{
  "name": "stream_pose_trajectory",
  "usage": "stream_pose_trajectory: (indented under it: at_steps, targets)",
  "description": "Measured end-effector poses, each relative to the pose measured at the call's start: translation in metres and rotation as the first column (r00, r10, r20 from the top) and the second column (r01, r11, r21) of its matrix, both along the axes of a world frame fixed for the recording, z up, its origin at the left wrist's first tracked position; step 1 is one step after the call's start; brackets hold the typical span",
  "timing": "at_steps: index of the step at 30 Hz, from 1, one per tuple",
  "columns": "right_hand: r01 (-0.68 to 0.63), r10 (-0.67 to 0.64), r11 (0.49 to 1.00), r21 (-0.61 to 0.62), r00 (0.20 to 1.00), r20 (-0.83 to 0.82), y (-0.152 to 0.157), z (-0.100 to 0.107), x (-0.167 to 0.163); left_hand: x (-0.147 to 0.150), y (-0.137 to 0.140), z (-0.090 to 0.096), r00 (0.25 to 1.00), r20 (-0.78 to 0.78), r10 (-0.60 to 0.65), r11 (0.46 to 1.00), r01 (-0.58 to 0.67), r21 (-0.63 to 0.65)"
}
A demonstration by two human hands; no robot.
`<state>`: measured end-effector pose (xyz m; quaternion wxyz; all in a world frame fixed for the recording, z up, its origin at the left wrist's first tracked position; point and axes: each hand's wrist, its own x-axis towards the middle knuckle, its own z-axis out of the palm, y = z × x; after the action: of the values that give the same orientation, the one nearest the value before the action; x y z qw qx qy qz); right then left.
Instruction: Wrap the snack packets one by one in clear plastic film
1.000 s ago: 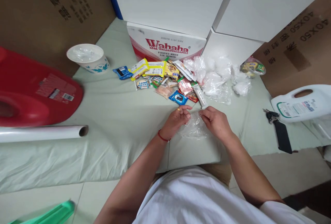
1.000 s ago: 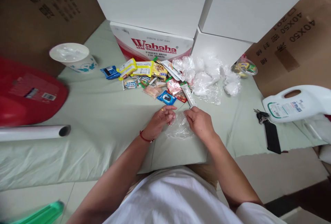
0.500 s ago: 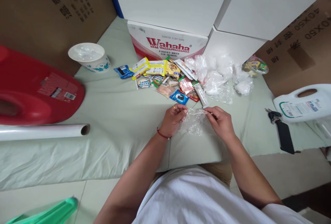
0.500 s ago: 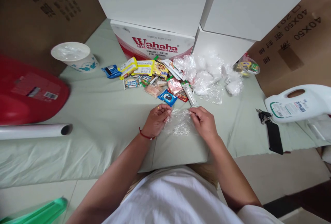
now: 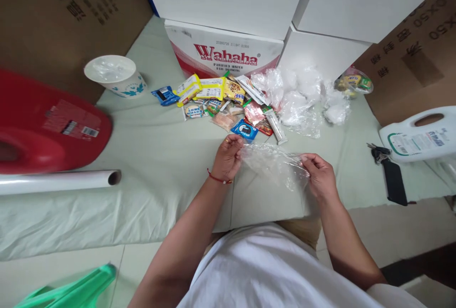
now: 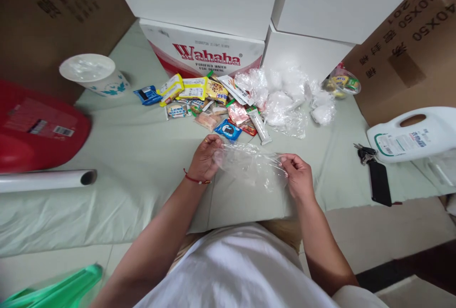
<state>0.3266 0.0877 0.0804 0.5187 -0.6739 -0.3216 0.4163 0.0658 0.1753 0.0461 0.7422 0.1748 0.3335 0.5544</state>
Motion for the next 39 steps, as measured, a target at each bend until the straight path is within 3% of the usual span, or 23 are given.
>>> stream_pose_trajectory:
  at_steps: [5, 11, 14, 16, 18, 21, 23, 24, 26, 27, 30, 32, 34, 36, 39]
  targets:
    - [0.071, -0.073, 0.995, -0.07, 0.997, -0.032, -0.012, -0.006, 0.017, -0.004, 0.005, -0.005, 0.999, -0.001, 0.047, 0.999, -0.047, -0.023]
    - [-0.016, 0.045, 0.991, -0.134, 0.975, 0.215, -0.03, -0.019, 0.048, -0.001, 0.004, -0.005, 0.997, -0.068, 0.038, 0.998, -0.041, -0.052]
    - [-0.097, 0.153, 0.986, -0.139, 0.861, 0.485, -0.036, -0.018, 0.06, 0.001, 0.002, -0.002, 0.984, -0.176, 0.003, 0.997, -0.016, -0.07]
    - [-0.221, 0.226, 0.971, -0.096, 0.701, 0.676, -0.037, -0.008, 0.06, 0.003, 0.0, 0.0, 0.968, -0.25, -0.021, 0.998, 0.004, -0.07]
    - [-0.432, 0.309, 0.898, -0.081, 0.49, 0.815, -0.034, 0.005, 0.051, 0.006, -0.001, 0.001, 0.949, -0.311, -0.044, 0.998, 0.024, -0.066]
    - [-0.696, 0.414, 0.7, -0.157, 0.217, 0.884, -0.022, 0.021, 0.029, 0.009, -0.001, 0.003, 0.927, -0.369, -0.068, 0.997, 0.047, -0.066]
    - [-0.772, 0.468, 0.601, -0.209, 0.128, 0.875, -0.011, 0.024, 0.016, 0.01, -0.001, 0.005, 0.919, -0.387, -0.07, 0.996, 0.046, -0.071]
    - [-0.787, 0.489, 0.575, -0.222, 0.113, 0.865, -0.007, 0.024, 0.011, 0.008, -0.001, 0.007, 0.914, -0.4, -0.06, 0.997, 0.032, -0.076]
    - [-0.794, 0.519, 0.573, -0.203, 0.16, 0.84, -0.001, 0.024, 0.004, 0.0, -0.006, 0.014, 0.886, -0.463, -0.002, 0.996, -0.039, -0.079]
    - [-0.782, 0.527, 0.6, -0.169, 0.227, 0.819, 0.0, 0.024, 0.001, -0.006, -0.011, 0.018, 0.857, -0.513, 0.048, 0.994, -0.094, -0.063]
    - [-0.672, 0.499, 0.739, -0.045, 0.502, 0.706, -0.003, 0.026, -0.008, -0.03, -0.041, 0.029, 0.733, -0.656, 0.18, 0.975, -0.223, 0.019]
    - [-0.589, 0.462, 0.808, -0.01, 0.622, 0.632, -0.007, 0.028, -0.016, -0.041, -0.071, 0.034, 0.708, -0.697, 0.11, 0.981, -0.191, -0.039]
    - [-0.561, 0.45, 0.828, -0.002, 0.662, 0.6, -0.011, 0.027, -0.026, -0.041, -0.103, 0.037, 0.75, -0.653, -0.106, 0.977, -0.042, -0.207]
    - [-0.575, 0.471, 0.818, 0.002, 0.671, 0.573, -0.014, 0.024, -0.038, -0.028, -0.126, 0.038, 0.767, -0.582, -0.272, 0.954, 0.134, -0.269]
    - [-0.603, 0.532, 0.797, -0.008, 0.697, 0.481, -0.017, 0.017, -0.056, 0.003, -0.133, 0.036, 0.79, -0.574, -0.216, 0.974, 0.133, -0.184]
